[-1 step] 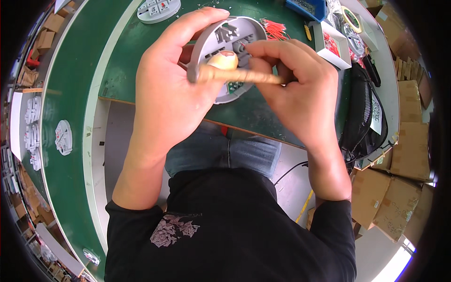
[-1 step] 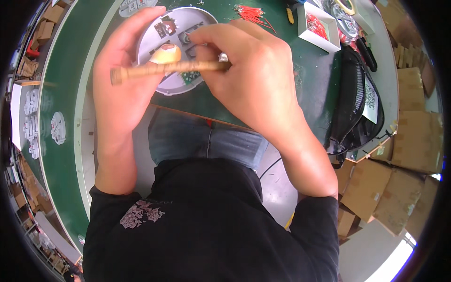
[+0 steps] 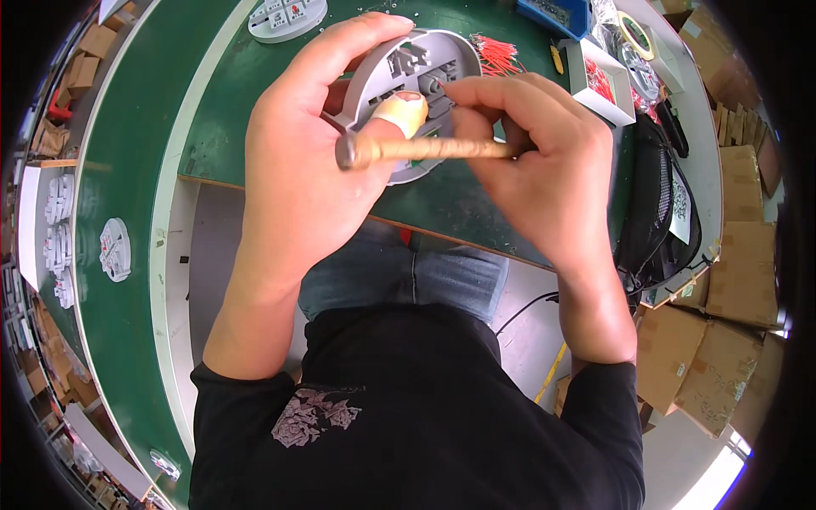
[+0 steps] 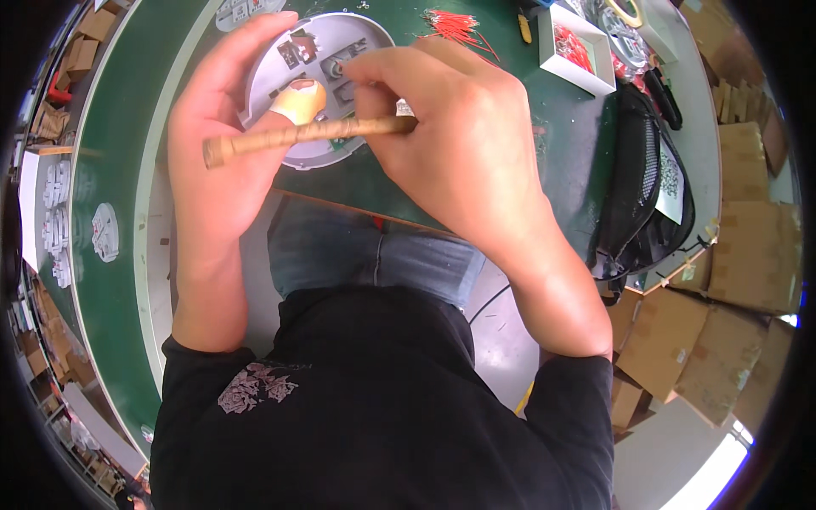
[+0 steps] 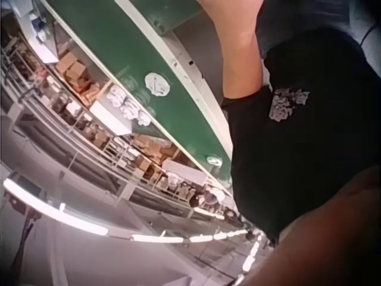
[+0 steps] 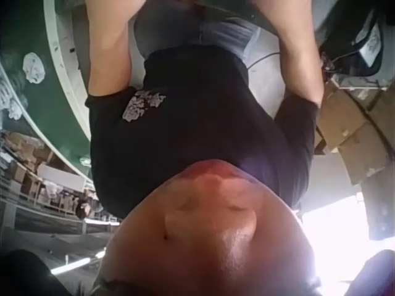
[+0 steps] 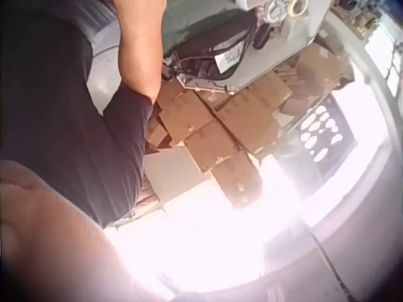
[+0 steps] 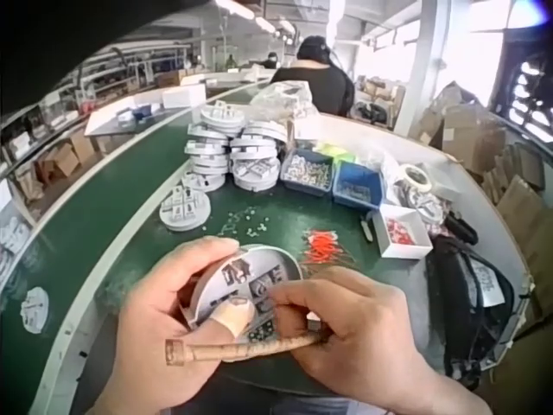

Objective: The recorder is assembling small electronic components into circular plastic housings using specialized tools.

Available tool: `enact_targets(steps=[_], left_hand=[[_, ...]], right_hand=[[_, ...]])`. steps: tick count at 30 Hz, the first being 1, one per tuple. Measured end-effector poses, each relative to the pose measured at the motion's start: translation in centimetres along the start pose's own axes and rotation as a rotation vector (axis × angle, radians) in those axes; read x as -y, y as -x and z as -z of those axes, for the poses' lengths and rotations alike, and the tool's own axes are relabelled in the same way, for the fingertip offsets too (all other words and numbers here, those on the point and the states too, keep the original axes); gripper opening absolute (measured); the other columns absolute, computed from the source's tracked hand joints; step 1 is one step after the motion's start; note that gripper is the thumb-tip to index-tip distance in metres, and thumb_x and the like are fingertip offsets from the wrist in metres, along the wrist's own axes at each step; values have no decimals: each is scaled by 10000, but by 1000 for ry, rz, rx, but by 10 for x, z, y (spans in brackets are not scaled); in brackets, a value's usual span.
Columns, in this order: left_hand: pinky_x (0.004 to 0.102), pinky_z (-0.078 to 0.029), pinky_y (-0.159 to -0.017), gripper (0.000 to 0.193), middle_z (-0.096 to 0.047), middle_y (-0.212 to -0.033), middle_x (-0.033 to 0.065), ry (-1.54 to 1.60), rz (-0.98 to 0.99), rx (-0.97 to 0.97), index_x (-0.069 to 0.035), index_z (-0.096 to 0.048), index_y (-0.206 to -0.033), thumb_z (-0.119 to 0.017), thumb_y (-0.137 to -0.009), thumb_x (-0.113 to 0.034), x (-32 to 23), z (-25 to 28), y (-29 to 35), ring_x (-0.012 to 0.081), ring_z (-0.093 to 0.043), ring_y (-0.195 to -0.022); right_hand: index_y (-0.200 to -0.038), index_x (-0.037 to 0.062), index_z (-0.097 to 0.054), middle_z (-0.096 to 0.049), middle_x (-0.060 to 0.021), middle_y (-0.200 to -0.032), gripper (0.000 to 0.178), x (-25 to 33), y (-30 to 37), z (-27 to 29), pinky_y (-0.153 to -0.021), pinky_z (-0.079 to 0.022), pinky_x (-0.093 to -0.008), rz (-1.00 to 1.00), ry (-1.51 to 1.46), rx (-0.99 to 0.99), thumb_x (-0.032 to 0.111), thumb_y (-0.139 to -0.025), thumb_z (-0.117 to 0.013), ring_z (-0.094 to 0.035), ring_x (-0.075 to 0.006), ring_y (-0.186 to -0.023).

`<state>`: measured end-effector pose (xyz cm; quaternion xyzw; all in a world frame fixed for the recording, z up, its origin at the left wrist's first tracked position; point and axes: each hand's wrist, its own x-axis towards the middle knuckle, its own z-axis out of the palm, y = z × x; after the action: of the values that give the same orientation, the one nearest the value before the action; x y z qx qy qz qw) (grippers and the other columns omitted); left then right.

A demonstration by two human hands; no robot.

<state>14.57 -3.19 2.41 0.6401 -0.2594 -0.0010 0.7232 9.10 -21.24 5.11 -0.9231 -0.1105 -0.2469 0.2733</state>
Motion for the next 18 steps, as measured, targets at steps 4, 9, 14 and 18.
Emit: enact_targets(steps=[4,9,14,18], left_hand=[[297,-545,-903,465,-639,-1187,88,-151,-160,22,5,-599,-1316,-654,-866,104,10,1,-3,147,-640,-1055],[286,-547,-859,449,-650,-1150,84,-318,-258,31,5,-606,-1277,-660,-842,107,6,-3,-2,136,-648,-1001],[271,-547,-807,447,-670,-1097,81,-496,-290,10,5,-615,-1232,-669,-802,115,-9,-9,0,122,-654,-949],[262,-548,-776,445,-682,-1065,79,-604,-312,-7,5,-620,-1204,-674,-777,120,-8,-8,-2,114,-658,-917]], right_hand=[[-1023,26,-752,-653,18,-782,192,3,-7,12,-597,-435,-204,-59,-54,91,-4,-834,-748,-542,-24,-689],[-1036,11,-744,-647,36,-768,194,12,-26,33,-585,-413,-199,-295,-194,283,-2,-842,-734,-529,-19,-680],[-1035,-3,-736,-640,48,-754,172,13,-27,33,-587,-409,-196,-275,-243,277,2,-865,-712,-525,-13,-687],[-1038,6,-737,-655,21,-784,204,9,-21,33,-594,-431,-203,-264,-208,302,-8,-835,-722,-552,-35,-694]])
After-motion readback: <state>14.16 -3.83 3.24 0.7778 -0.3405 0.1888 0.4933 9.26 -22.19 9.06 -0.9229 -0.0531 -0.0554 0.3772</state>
